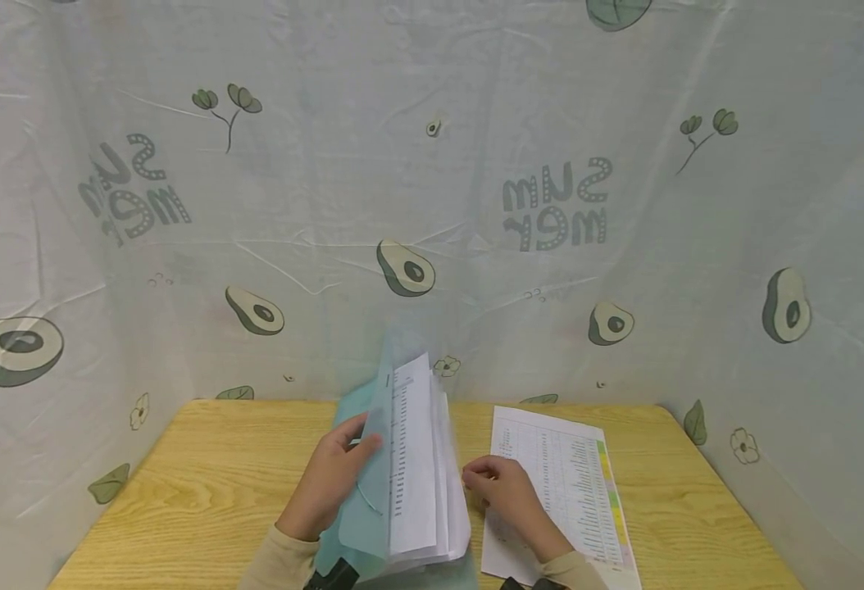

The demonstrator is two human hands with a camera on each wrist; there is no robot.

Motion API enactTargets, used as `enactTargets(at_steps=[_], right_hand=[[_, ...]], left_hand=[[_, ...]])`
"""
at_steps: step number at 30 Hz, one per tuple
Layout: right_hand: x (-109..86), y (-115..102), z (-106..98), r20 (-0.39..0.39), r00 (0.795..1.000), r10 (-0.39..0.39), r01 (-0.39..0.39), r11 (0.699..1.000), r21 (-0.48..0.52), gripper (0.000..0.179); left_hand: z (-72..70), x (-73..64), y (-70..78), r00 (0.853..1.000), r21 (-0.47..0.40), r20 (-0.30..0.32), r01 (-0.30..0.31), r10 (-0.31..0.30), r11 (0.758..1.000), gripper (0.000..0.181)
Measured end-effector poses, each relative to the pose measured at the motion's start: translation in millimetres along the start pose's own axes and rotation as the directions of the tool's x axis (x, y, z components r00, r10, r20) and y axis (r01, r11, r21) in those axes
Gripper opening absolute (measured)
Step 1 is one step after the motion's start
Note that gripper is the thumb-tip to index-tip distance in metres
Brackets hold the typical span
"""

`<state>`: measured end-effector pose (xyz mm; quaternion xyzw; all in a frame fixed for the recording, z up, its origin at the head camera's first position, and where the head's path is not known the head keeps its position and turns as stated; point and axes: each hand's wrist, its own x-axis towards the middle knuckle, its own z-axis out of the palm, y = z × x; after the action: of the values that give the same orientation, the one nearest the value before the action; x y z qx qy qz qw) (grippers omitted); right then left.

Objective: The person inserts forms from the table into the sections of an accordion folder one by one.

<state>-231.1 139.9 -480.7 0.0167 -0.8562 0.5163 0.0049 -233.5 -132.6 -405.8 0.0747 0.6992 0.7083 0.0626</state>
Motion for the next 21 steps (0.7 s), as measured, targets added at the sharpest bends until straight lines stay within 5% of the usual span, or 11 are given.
enactTargets(at_steps=[13,21], right_hand=[[-8.0,39.3,-86.1,-0.142,0.966,0.218,-0.24,0.957,-0.165,0.024],[-23.1,64.2,-148.6,-0.142,0.955,0.26,-0.29,0.918,-0.272,0.042]], left_hand=[[-1.0,0.0,0.5,1.0,-0.005,0.002,0.005,-0.005,1.0,0.044],[-0.4,-0.3,0.7,1.0,0.001,0.003,0.004,-0.004,1.0,0.043]])
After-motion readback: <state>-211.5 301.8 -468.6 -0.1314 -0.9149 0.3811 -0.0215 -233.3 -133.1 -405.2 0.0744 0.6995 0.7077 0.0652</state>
